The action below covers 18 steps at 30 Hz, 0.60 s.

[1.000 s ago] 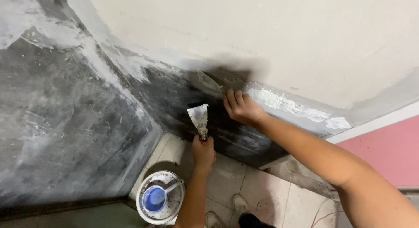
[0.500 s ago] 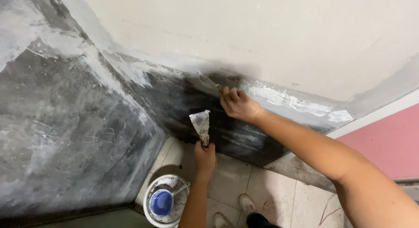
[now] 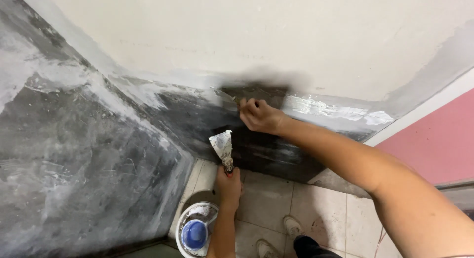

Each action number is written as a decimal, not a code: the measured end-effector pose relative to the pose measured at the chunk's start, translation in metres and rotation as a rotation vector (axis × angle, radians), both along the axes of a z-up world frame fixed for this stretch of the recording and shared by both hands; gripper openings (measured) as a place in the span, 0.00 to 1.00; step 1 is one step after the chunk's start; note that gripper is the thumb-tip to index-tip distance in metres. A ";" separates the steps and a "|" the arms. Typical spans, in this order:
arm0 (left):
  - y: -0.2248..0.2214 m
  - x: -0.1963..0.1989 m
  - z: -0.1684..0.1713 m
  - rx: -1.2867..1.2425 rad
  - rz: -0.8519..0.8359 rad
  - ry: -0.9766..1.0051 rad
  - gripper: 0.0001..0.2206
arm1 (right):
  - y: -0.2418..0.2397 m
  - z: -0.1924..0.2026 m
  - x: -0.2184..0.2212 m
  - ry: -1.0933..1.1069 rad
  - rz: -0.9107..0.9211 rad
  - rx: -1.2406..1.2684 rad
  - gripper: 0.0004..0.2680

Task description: The person scoops plaster from a bucket using putty knives and applies it onto the wall.

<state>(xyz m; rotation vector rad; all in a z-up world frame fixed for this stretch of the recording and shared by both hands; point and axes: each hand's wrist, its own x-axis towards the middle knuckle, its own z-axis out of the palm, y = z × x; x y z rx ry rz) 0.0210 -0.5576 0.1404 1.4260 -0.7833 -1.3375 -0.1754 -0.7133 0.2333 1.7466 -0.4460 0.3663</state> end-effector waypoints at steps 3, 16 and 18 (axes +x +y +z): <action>0.004 0.000 0.008 -0.019 -0.004 0.010 0.04 | 0.000 -0.003 -0.008 0.038 -0.050 0.070 0.07; 0.005 -0.007 0.003 0.026 0.035 -0.009 0.04 | 0.003 0.005 -0.006 0.051 -0.072 0.145 0.07; 0.002 -0.004 -0.013 -0.012 0.055 0.012 0.06 | 0.006 0.000 -0.012 0.086 -0.088 0.111 0.05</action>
